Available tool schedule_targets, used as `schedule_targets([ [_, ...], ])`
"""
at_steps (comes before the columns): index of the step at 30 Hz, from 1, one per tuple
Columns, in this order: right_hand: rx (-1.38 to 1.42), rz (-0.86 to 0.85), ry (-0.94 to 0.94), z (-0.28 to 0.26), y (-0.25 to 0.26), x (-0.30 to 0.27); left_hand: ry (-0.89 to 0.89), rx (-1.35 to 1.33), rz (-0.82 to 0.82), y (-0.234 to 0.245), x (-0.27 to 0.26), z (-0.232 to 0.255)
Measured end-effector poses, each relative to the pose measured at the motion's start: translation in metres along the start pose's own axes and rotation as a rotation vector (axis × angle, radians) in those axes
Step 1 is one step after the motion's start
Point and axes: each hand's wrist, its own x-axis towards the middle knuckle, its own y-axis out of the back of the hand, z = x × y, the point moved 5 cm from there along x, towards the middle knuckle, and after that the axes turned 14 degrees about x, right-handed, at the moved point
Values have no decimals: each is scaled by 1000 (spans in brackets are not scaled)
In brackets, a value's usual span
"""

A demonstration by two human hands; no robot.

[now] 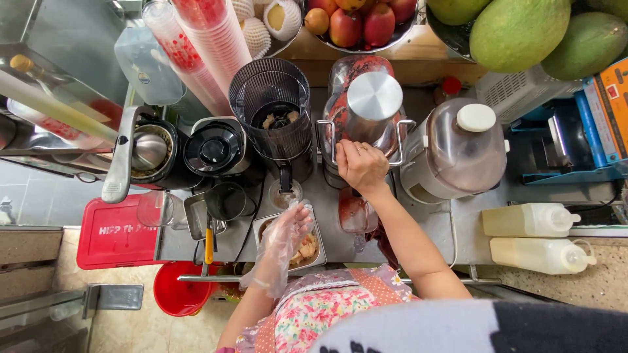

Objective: Processing fruit through a commercial juicing machine to make fresh juice.

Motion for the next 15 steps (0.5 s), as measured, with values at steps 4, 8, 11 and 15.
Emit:
schedule_targets([
  [4,4,-4,10,-1,0,-1,-5,2,15,0,-1,1],
  [8,8,-4,4,0,0,-1,-4,42,2,-2,6,-2],
  [11,4,-2,14,-1,0,-1,-6,60,-13,-2,10,-4],
  [15,3,-6,5,-1,0,-1,-18,19,-42,-3,9,-4],
])
